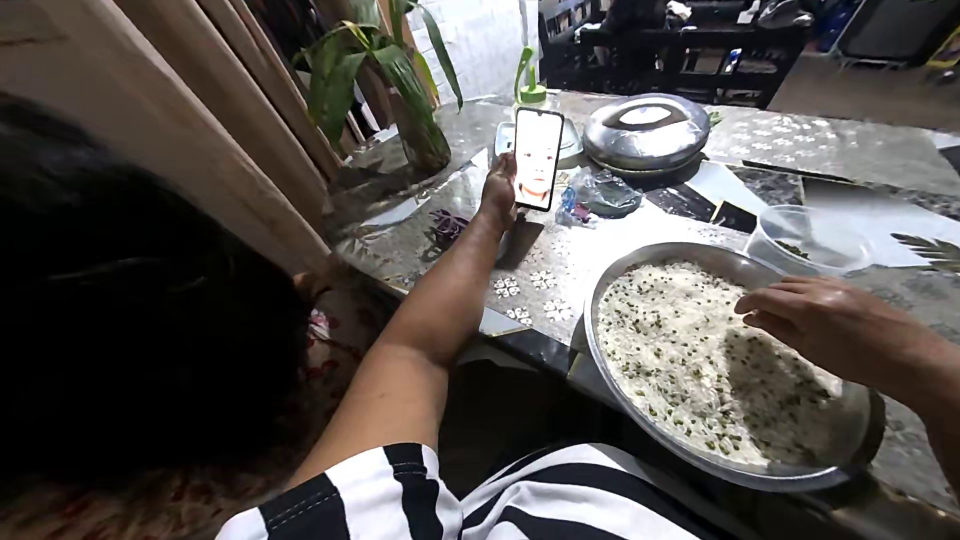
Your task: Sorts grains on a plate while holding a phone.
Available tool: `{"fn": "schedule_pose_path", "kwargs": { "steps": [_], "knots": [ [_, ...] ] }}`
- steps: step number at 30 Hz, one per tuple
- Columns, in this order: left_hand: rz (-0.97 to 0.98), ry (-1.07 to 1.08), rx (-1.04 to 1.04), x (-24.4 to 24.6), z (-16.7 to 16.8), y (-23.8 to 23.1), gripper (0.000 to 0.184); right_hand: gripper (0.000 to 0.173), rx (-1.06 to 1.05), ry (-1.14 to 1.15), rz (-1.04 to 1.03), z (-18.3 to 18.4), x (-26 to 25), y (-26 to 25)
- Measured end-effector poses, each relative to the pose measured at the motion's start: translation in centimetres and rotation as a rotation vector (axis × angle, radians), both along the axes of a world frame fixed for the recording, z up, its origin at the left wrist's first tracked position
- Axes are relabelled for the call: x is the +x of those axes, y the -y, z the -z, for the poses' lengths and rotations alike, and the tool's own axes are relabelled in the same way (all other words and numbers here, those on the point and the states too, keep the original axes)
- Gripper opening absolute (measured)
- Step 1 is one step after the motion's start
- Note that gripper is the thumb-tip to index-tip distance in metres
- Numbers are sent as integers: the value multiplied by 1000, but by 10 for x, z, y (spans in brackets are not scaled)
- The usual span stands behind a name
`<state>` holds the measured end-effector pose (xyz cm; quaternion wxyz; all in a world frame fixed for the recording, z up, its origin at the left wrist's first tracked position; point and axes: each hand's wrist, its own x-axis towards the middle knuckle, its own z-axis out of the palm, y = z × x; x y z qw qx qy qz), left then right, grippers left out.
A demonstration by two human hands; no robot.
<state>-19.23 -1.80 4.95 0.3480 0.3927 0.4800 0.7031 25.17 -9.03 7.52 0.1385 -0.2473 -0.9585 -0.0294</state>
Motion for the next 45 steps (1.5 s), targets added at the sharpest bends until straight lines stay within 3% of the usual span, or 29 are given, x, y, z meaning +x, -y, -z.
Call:
{"fn": "schedule_pose_path", "kwargs": {
  "steps": [10, 25, 45],
  "knots": [
    [-105, -13, 34, -15, 6, -21, 32, 14, 11, -10, -3, 1, 0, 0],
    [-198, -154, 7, -29, 5, -29, 31, 13, -37, 17, 9, 2, 1, 1],
    [-244, -121, -30, -33, 5, -53, 26, 24, 2, -8, -28, 9, 4, -1]
  ]
}}
